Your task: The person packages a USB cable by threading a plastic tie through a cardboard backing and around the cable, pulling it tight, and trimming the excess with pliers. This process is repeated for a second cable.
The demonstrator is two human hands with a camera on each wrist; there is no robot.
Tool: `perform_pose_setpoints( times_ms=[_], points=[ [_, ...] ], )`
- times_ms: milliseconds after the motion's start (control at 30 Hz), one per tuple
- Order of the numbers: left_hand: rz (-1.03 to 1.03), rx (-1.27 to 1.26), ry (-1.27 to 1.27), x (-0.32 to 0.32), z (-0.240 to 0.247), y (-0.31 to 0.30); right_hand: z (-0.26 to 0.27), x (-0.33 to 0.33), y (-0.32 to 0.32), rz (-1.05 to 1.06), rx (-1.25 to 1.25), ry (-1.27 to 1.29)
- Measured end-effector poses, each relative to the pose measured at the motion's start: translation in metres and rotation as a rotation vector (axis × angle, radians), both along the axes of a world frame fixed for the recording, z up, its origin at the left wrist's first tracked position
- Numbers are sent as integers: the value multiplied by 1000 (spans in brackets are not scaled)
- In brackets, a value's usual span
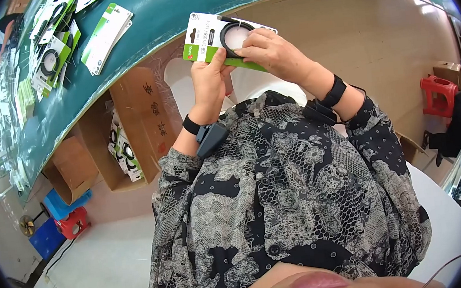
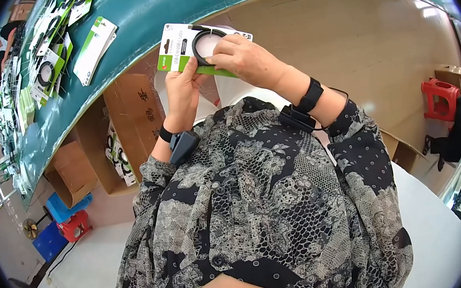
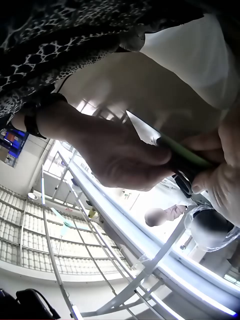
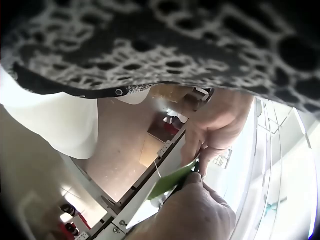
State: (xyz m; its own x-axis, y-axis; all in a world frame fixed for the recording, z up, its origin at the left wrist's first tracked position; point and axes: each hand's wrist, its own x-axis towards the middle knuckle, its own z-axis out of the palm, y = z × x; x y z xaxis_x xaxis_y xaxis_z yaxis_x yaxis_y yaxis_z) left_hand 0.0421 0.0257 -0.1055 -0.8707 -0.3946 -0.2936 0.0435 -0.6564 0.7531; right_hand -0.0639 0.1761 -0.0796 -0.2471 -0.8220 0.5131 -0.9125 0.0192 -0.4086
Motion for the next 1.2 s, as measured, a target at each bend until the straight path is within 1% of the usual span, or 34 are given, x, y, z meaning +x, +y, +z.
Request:
perform_pose_setpoints(
  times_ms=[200, 333, 400, 433, 467, 567, 667, 733, 800, 833, 867, 900, 933, 1033, 1133, 1200],
  points=[
    [9, 36, 9, 0, -3, 3, -11, 1, -1, -25, 10, 69],
    [-28, 25, 14, 6, -2, 7, -15, 3, 0, -10, 52, 84],
    [1, -54, -82, 11, -7, 7, -18, 7, -1, -5, 52, 97],
    [11, -93, -111, 6, -8, 6, -15, 2, -2, -8, 53, 121],
    [1, -94, -75, 3, -8, 6, -10, 0, -2, -21, 53, 156],
    [42, -42, -43, 3, -2, -3, 8, -12, -9, 4, 18, 147],
    [79, -81, -39, 0, 19, -15, 43, -34, -17, -79, -186, 106],
    [83, -55, -24, -2, 30, -23, 28, -86, -16, -305, -314, -220],
    [82, -44, -11, -5, 34, -24, 21, -148, -9, -622, -259, -56],
    [67, -32, -27, -6, 35, -24, 20, -172, -9, -622, -263, -49],
    [55, -19, -43, -7, 36, -24, 18, -194, -9, -675, -185, 8],
    [45, -5, -60, -9, 36, -23, 16, -210, -12, -726, -106, 63],
    [48, -6, -55, -12, 36, -22, 14, -218, -19, -722, -108, 68],
    [49, 0, -52, -19, 32, -14, 7, -233, -44, -993, 241, 30],
    [109, 11, -83, -25, 46, -9, -3, -245, -49, -1015, 286, -19],
    [142, 18, -103, -23, 45, -11, -3, -250, -49, -1022, 313, -46]
  ],
)
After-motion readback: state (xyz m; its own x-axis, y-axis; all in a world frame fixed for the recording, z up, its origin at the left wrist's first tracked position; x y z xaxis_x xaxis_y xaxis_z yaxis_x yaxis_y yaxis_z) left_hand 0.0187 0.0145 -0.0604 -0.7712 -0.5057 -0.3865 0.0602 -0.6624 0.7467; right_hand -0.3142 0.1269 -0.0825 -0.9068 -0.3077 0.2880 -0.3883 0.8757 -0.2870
